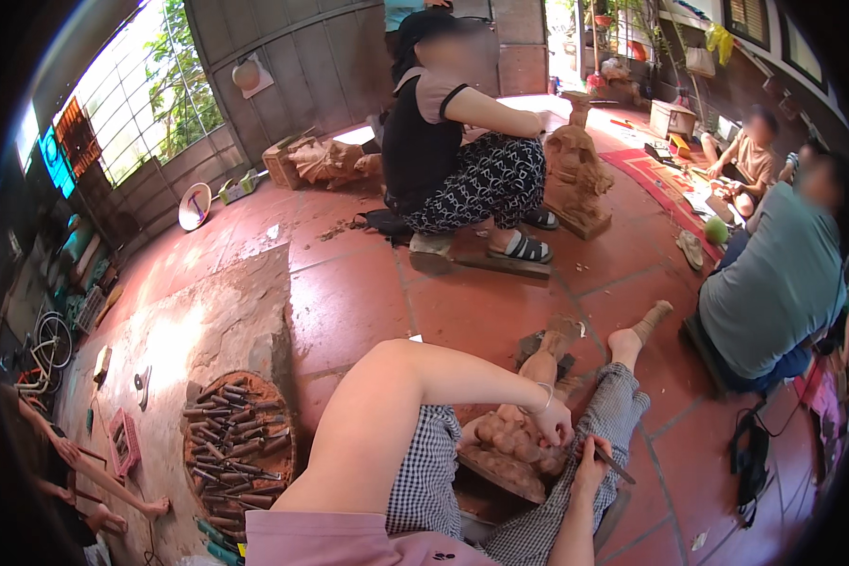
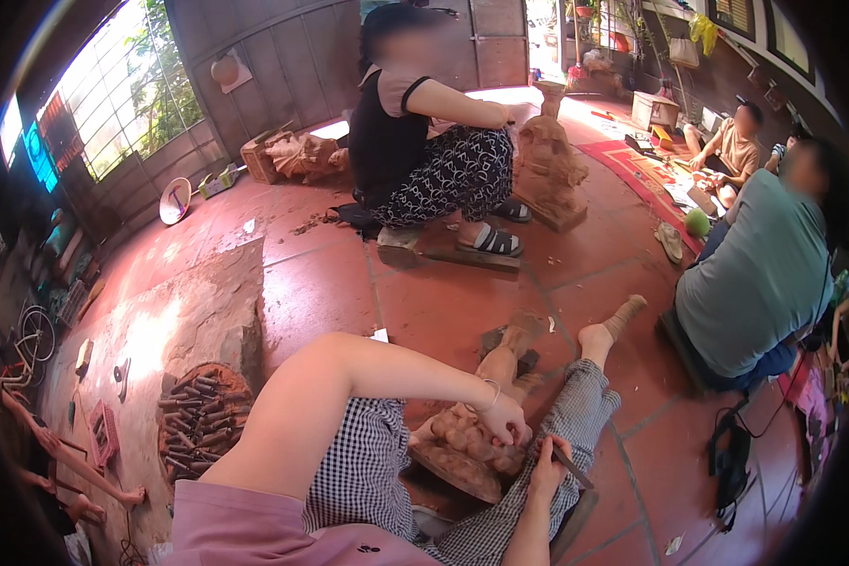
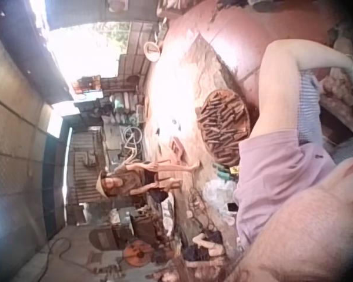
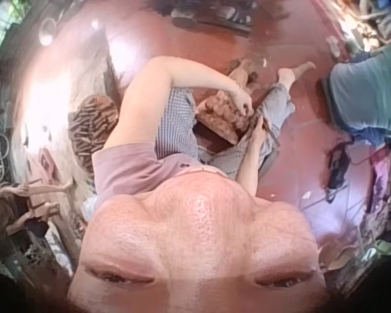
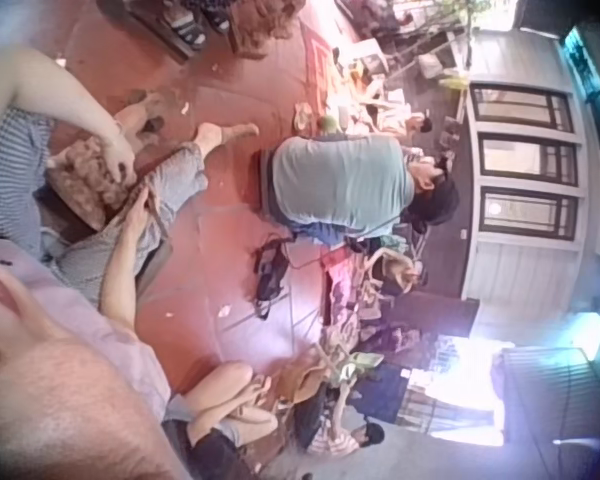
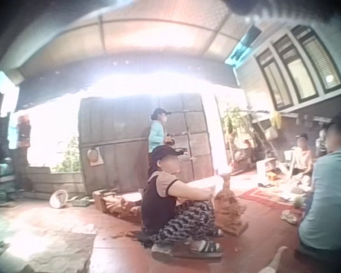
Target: The person carves a wooden sculpture using a chisel while sitting on the floor. They hold the wood steady with one hand and carefully shape its surface with the other, occasionally rotating the piece to access different areas.
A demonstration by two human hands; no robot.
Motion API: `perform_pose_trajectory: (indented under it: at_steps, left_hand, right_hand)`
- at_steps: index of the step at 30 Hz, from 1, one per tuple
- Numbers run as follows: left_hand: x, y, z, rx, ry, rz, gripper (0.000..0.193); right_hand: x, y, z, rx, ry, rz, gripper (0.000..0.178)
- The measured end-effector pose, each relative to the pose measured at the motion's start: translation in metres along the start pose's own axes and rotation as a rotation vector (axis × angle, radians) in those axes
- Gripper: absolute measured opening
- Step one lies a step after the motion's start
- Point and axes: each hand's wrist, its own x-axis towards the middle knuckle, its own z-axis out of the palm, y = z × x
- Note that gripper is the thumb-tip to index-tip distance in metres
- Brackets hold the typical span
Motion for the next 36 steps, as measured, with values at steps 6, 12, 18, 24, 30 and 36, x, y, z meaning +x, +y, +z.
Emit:
perform_pose_trajectory:
  at_steps: [6,12,18,24,30,36]
  left_hand:
    - [0.001,0.000,-0.002,0.047,-0.020,-0.022,0.027]
    - [-0.003,0.015,-0.007,0.077,-0.040,-0.075,0.027]
    - [-0.009,0.009,-0.003,0.067,-0.045,-0.078,0.028]
    - [-0.006,0.019,-0.009,0.055,-0.044,-0.089,0.030]
    - [-0.011,0.025,-0.011,0.066,-0.032,-0.120,0.030]
    - [-0.008,0.017,-0.008,0.027,-0.018,-0.103,0.028]
  right_hand:
    - [0.001,-0.001,-0.001,-0.001,-0.006,-0.011,0.006]
    - [0.002,-0.002,-0.001,0.001,0.002,0.005,0.006]
    - [-0.001,-0.001,0.005,0.011,-0.007,0.024,0.006]
    - [0.003,-0.002,-0.001,-0.024,0.018,0.011,0.006]
    - [0.001,-0.007,0.002,-0.017,0.005,0.026,0.006]
    - [0.000,-0.008,0.002,-0.034,0.001,0.047,0.008]
